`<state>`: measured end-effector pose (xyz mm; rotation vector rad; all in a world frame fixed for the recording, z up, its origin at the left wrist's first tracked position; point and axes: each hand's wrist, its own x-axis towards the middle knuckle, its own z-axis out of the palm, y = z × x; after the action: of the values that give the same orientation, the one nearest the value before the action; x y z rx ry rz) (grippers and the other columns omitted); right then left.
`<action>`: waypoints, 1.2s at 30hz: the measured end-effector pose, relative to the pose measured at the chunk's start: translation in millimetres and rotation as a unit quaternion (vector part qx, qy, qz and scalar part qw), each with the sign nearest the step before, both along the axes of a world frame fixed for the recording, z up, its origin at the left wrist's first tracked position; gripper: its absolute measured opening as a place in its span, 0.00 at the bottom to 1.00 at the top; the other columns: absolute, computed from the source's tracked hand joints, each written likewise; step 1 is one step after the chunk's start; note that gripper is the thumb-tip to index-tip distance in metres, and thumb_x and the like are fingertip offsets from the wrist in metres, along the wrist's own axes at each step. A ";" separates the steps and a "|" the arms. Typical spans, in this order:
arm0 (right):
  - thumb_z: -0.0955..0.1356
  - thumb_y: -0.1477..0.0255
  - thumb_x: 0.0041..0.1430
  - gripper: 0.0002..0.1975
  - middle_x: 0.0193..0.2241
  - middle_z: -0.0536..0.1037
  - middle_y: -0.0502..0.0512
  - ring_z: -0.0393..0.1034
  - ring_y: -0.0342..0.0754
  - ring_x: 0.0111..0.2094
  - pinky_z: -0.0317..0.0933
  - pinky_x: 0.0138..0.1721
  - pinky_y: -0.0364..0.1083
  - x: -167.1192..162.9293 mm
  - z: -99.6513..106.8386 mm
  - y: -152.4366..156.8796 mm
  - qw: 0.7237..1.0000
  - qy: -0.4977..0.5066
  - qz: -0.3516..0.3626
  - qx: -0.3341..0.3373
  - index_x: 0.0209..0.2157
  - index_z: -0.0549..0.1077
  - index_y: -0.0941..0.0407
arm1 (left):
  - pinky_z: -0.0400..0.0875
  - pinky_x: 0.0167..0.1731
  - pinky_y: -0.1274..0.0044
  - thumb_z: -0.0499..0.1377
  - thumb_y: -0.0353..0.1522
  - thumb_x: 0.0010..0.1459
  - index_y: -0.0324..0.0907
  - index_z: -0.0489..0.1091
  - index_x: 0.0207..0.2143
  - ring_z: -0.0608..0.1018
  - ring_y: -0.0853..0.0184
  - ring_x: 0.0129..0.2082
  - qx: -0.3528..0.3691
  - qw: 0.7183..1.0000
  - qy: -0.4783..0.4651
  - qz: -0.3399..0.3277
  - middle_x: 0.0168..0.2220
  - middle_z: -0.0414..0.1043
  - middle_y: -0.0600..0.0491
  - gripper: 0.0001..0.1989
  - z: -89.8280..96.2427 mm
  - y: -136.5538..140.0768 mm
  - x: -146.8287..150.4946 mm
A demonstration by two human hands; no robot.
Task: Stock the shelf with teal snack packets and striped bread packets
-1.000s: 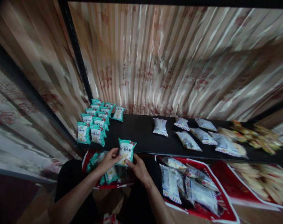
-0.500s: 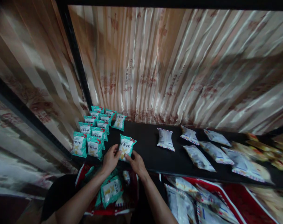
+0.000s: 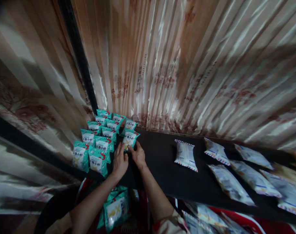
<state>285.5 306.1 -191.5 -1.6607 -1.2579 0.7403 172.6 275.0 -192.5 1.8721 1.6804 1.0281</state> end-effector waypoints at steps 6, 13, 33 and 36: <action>0.66 0.60 0.52 0.22 0.40 0.77 0.54 0.71 0.51 0.40 0.64 0.43 0.49 -7.2 7.0 19.9 0.999 -0.041 0.035 0.001 0.48 0.70 0.51 | 0.53 0.62 0.64 0.49 0.22 0.54 0.39 0.57 0.59 0.54 0.60 0.64 0.008 0.999 -0.019 0.037 0.63 0.54 0.45 0.29 -4.3 13.6 0.1; 0.66 0.60 0.51 0.25 0.42 0.74 0.60 0.69 0.54 0.44 0.63 0.45 0.51 -8.8 8.7 30.3 0.994 -0.107 0.023 0.014 0.49 0.70 0.57 | 0.53 0.62 0.65 0.47 0.19 0.52 0.41 0.57 0.59 0.53 0.61 0.64 0.026 0.998 -0.033 0.045 0.63 0.52 0.48 0.31 -12.8 20.6 4.3; 0.66 0.55 0.51 0.21 0.36 0.80 0.57 0.73 0.52 0.40 0.66 0.42 0.49 3.2 0.6 52.3 1.000 0.001 0.005 0.011 0.37 0.77 0.57 | 0.51 0.63 0.65 0.48 0.18 0.50 0.43 0.54 0.61 0.48 0.62 0.65 0.048 0.997 -0.038 0.048 0.65 0.47 0.49 0.34 -23.5 35.2 12.2; 0.66 0.54 0.50 0.22 0.37 0.79 0.57 0.73 0.53 0.40 0.66 0.42 0.48 5.7 -3.1 52.4 1.000 -0.014 -0.011 0.011 0.37 0.77 0.57 | 0.50 0.63 0.66 0.47 0.18 0.50 0.41 0.55 0.60 0.48 0.62 0.65 0.047 0.998 -0.026 0.042 0.66 0.46 0.48 0.33 -24.3 33.3 11.8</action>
<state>291.2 358.5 -194.6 -1.6691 -1.2610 0.6908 184.4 308.3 -216.8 1.8287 1.7205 1.1998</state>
